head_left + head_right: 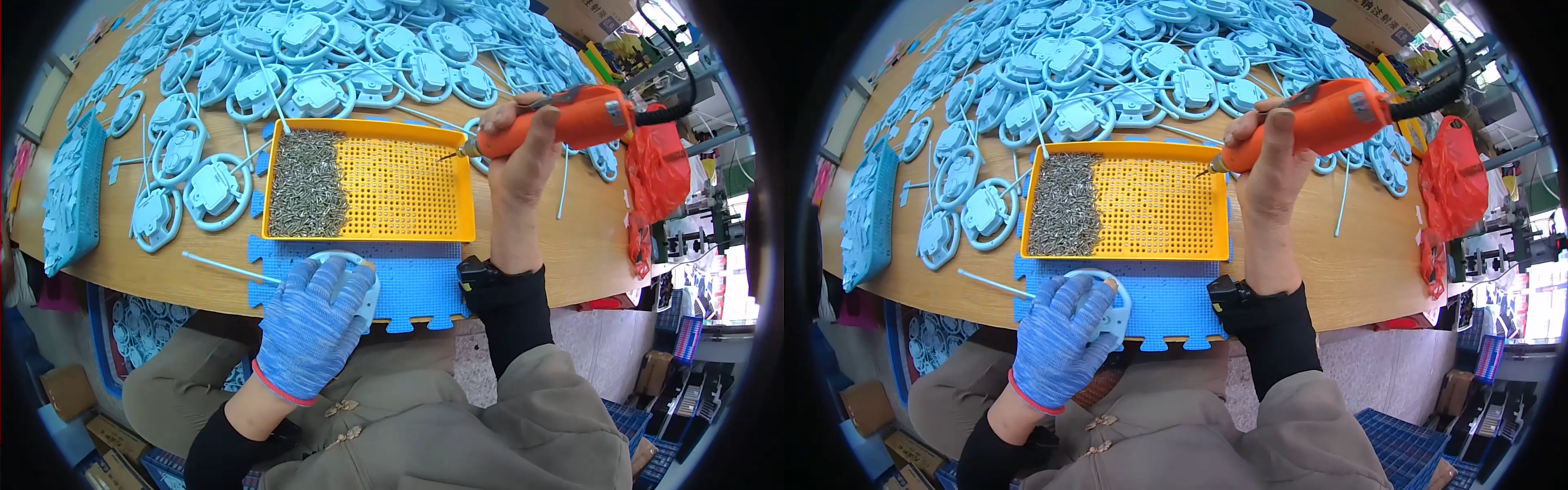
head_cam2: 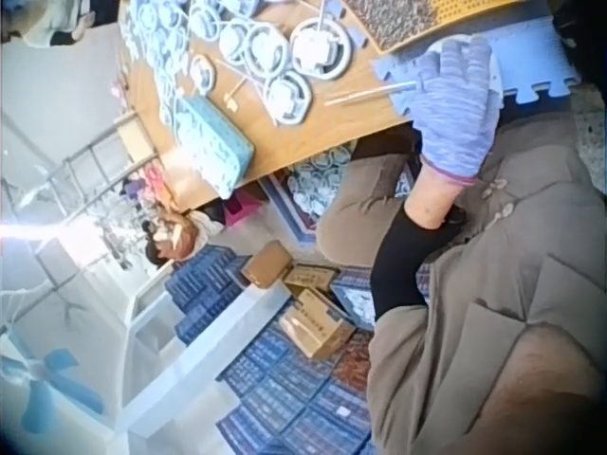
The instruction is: The recorder uses an electric screwdriver to assemble plastic components on a workbench in a manufacturing environment.
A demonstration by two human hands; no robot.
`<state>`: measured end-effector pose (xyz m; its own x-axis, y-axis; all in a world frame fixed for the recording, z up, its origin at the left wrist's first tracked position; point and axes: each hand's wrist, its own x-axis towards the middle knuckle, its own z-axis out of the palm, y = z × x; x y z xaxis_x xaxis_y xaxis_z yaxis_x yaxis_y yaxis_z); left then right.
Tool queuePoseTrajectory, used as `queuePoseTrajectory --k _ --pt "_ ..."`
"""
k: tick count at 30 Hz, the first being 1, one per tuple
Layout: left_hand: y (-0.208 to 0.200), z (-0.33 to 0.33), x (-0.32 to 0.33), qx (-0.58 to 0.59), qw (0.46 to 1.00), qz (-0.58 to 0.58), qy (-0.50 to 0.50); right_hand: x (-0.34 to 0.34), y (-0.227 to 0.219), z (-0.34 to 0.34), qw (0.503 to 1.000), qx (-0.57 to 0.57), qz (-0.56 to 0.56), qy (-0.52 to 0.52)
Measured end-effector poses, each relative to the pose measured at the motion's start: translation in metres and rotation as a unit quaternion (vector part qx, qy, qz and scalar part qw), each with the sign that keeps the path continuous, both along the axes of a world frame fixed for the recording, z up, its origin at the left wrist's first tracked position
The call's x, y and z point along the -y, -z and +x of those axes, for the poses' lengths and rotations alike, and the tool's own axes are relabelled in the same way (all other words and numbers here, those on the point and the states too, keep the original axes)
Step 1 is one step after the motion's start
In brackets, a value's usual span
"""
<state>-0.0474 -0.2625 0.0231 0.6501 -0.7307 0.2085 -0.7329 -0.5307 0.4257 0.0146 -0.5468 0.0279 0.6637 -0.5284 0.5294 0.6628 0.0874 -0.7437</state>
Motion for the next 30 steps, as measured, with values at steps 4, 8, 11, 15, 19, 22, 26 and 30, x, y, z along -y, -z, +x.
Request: queuePoseTrajectory --k 4,8,11,15,19,22,26,30 --pt "-0.004 0.001 -0.014 -0.025 0.997 -0.072 -0.015 -0.010 -0.028 -0.022 0.999 0.015 0.024 -0.046" --pt "-0.008 0.015 -0.008 -0.020 0.994 -0.104 -0.040 -0.050 -0.048 -0.050 0.987 0.006 0.084 -0.140" --pt "-0.007 0.020 0.011 0.028 0.989 -0.139 -0.045 -0.079 -0.051 -0.066 0.978 0.014 0.050 -0.202" --pt "0.011 0.018 0.013 0.058 0.979 -0.196 -0.026 -0.103 -0.053 -0.075 0.972 -0.005 0.047 -0.229" --pt "0.014 0.011 0.005 0.074 0.976 -0.202 -0.018 -0.113 -0.049 -0.079 0.971 -0.002 0.042 -0.237" --pt "0.016 0.006 0.001 0.068 0.973 -0.218 -0.018 -0.118 -0.050 -0.081 0.970 0.006 0.028 -0.241" --pt "0.014 0.003 -0.009 0.029 0.970 -0.240 0.000 -0.123 -0.053 -0.082 0.956 0.024 0.013 -0.292" --pt "0.007 -0.003 -0.023 0.044 0.985 -0.165 -0.008 -0.139 -0.049 -0.089 0.963 -0.027 -0.017 -0.267"
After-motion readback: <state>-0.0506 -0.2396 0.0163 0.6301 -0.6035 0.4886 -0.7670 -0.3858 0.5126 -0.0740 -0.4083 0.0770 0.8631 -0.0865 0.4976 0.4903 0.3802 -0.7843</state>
